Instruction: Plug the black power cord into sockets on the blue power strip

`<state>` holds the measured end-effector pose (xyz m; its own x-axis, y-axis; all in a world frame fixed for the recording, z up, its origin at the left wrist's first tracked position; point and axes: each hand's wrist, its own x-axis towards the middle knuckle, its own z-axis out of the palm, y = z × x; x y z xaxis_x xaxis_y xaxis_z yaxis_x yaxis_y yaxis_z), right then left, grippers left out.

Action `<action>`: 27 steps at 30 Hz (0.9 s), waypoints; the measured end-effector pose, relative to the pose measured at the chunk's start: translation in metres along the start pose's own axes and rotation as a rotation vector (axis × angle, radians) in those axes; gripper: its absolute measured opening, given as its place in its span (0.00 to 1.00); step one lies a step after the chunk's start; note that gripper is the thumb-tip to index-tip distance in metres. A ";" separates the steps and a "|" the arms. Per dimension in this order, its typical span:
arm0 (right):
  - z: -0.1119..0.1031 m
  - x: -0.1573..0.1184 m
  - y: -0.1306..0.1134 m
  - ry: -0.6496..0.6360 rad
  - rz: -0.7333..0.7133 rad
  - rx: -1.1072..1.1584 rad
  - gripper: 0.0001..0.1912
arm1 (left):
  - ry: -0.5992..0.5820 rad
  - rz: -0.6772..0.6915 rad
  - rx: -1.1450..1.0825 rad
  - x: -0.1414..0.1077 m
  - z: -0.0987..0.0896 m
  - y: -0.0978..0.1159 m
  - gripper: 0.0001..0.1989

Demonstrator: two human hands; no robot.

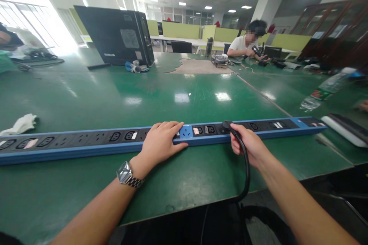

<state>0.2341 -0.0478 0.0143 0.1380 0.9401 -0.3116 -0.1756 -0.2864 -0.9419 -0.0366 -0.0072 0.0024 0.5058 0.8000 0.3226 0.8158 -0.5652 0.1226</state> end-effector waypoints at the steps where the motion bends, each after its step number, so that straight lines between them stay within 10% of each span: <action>1: 0.001 0.002 0.002 0.001 -0.004 -0.010 0.21 | 0.001 -0.001 0.003 0.000 0.000 0.000 0.32; 17: 0.009 -0.001 -0.004 0.021 0.045 -0.018 0.19 | 0.012 0.014 0.030 0.002 0.002 -0.002 0.32; 22: -0.046 -0.013 -0.043 0.099 -0.103 0.124 0.16 | 0.008 0.017 0.030 0.002 0.002 -0.002 0.31; 27: -0.123 -0.002 -0.045 0.256 0.105 -0.058 0.15 | -0.004 0.014 0.023 0.001 0.001 -0.003 0.31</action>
<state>0.3612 -0.0593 0.0416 0.3653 0.8294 -0.4226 -0.1472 -0.3968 -0.9060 -0.0387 -0.0046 0.0014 0.5184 0.7928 0.3206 0.8148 -0.5717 0.0961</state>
